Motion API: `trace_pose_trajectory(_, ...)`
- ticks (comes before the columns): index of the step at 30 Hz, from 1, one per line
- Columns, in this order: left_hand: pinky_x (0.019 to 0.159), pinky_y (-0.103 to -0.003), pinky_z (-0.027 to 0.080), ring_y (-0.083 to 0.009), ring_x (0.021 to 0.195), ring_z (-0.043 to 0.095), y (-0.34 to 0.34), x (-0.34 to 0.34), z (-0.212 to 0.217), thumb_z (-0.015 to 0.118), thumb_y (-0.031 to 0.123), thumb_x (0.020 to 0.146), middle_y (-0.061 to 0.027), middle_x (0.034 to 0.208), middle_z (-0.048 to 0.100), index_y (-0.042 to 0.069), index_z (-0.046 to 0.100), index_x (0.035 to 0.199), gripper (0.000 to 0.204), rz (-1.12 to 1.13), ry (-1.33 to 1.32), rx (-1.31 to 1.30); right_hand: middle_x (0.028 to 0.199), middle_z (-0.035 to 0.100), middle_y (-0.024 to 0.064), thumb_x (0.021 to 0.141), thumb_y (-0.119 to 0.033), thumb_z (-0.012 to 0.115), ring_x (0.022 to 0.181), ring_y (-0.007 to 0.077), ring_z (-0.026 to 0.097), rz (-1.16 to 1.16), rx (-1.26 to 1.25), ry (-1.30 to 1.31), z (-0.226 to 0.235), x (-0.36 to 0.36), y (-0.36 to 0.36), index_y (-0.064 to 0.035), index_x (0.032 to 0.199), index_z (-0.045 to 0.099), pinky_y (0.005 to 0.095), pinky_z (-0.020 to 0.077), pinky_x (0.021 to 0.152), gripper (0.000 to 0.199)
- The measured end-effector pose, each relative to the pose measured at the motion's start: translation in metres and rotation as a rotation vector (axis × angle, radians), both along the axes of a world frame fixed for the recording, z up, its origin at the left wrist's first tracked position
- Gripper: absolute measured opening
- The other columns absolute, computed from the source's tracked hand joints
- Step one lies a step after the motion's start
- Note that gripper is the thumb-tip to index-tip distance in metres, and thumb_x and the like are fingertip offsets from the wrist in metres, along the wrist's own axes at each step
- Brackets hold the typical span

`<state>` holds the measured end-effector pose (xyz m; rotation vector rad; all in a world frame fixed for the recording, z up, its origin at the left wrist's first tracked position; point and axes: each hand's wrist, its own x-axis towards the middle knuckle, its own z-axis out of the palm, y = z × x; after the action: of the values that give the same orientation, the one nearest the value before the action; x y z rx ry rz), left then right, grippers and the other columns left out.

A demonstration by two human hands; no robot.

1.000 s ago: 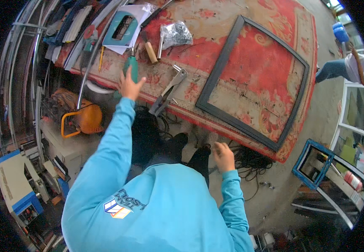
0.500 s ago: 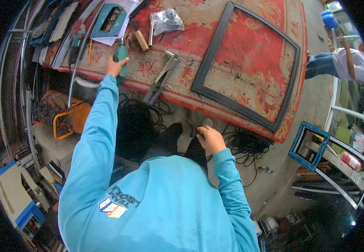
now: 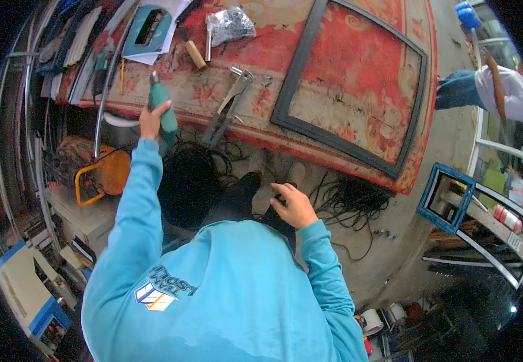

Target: The person is assembling an aluminum window frame using a drill and a rivet gun.

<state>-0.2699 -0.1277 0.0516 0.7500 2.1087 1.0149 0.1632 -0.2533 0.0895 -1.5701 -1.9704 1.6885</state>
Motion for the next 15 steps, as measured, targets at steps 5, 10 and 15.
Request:
trace_pose_trajectory(5,0.080,-0.034,0.052,-0.0191,0.091,0.061,-0.089,0.061,0.051,0.072,0.029,0.081,-0.0092,0.106,0.060,0.000,0.052,0.121,0.054,0.067,-0.590,-0.004,0.140,0.042,0.0232,0.078,-0.038,0.075,0.130,0.0367,0.043,0.045,0.076,0.349,0.024,-0.045,0.001,-0.0014,0.146,0.030,0.0412,0.0385,0.105,0.089)
trace_pose_trajectory(10,0.083,-0.031,0.049,-0.0159,0.091,0.060,-0.122,0.160,0.085,0.067,0.034,0.086,-0.0071,0.100,0.062,0.003,0.057,0.112,0.042,-0.046,-0.765,-0.021,0.144,0.039,0.0205,0.073,-0.033,0.081,0.133,0.0323,0.040,-0.073,-0.115,0.584,0.036,-0.090,0.005,-0.0022,0.149,0.021,0.0409,0.0340,0.109,0.101)
trace_pose_trajectory(15,0.096,-0.036,0.041,-0.0241,0.105,0.056,-0.102,0.168,0.065,0.068,0.040,0.085,-0.0116,0.112,0.059,0.002,0.052,0.123,0.056,-0.546,-0.405,0.040,0.117,0.060,0.0128,0.075,-0.016,0.073,0.104,0.0215,0.061,-0.600,-0.388,0.775,0.039,-0.041,0.006,0.0007,0.137,0.042,0.0345,0.0529,0.082,0.071)
